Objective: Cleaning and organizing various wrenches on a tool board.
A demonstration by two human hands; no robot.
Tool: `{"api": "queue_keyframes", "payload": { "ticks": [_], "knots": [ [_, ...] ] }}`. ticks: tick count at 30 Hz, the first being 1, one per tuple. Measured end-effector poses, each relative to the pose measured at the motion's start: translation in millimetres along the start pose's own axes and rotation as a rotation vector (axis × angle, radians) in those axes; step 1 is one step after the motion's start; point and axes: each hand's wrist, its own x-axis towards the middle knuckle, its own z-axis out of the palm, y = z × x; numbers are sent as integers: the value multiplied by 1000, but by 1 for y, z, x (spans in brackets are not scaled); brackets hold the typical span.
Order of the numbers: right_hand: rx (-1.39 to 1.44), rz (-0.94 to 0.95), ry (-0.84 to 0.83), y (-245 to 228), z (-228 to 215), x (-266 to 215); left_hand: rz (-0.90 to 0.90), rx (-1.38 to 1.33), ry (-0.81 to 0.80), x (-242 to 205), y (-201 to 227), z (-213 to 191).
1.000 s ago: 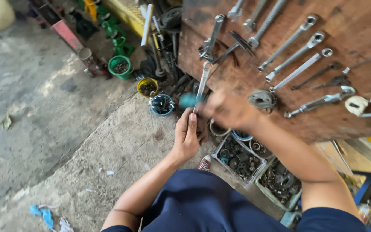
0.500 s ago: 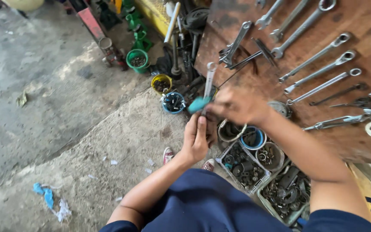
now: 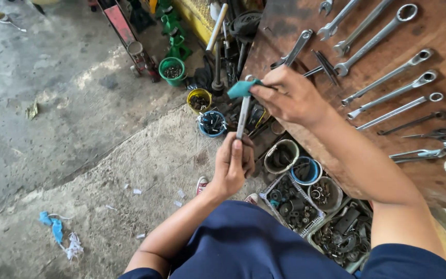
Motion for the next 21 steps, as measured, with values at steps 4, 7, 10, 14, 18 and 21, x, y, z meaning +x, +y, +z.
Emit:
{"api": "queue_keyframes", "payload": {
  "ticks": [4, 7, 10, 14, 18, 21],
  "knots": [
    [-593, -548, 18, -27, 16, -9, -21, -40, 20, 5, -10, -11],
    [-537, -542, -49, -47, 21, -15, -39, -15, 22, 5, -16, -19],
    [-456, -545, -39, -33, 14, -24, -13, 136, -31, 9, 9, -9],
    [159, -85, 71, -51, -9, -16, 34, 402, -88, 15, 31, -5],
    [-469, -231, 375, -14, 2, -32, 59, 606, -122, 17, 37, -14],
    [-41, 40, 631, -34, 10, -37, 15, 572, -127, 17, 35, -12]
  ]
}}
